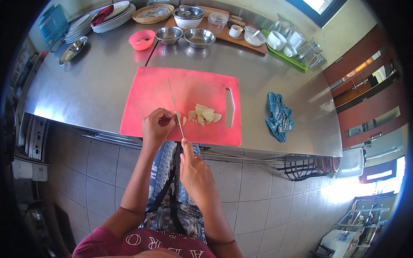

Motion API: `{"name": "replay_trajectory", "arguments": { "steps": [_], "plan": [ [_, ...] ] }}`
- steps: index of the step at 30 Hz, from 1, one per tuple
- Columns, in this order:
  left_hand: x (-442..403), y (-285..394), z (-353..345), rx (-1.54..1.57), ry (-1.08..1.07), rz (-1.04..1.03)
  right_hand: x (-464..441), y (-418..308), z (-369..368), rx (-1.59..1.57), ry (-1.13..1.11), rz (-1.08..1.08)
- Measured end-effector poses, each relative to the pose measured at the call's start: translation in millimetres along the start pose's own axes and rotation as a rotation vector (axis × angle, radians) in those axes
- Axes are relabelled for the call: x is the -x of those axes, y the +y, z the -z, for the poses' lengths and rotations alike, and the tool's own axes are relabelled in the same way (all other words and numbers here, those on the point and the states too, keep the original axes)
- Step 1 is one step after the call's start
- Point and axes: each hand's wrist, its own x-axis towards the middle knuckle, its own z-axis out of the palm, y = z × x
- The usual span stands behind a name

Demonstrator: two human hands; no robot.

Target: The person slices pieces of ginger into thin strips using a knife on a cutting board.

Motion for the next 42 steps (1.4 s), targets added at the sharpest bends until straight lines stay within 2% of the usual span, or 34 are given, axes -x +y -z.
{"name": "replay_trajectory", "arguments": {
  "steps": [4, 10, 13, 42],
  "plan": [
    [-0.8, 3.8, 2.6, -0.001, 0.004, -0.016, 9.6, 3.8, 10.7, -0.047, -0.112, -0.05],
    [1.1, -3.9, -2.8, 0.007, 0.017, -0.021, 7.5, 16.2, 15.5, -0.182, -0.031, -0.004],
    [1.6, -2.7, 0.6, 0.019, -0.003, 0.009, 9.0, 17.9, 6.6, -0.242, 0.098, 0.115],
    [0.9, -0.4, -2.0, 0.033, 0.024, 0.005, 18.9, 11.5, 8.1, -0.187, 0.125, 0.087]
  ]
}}
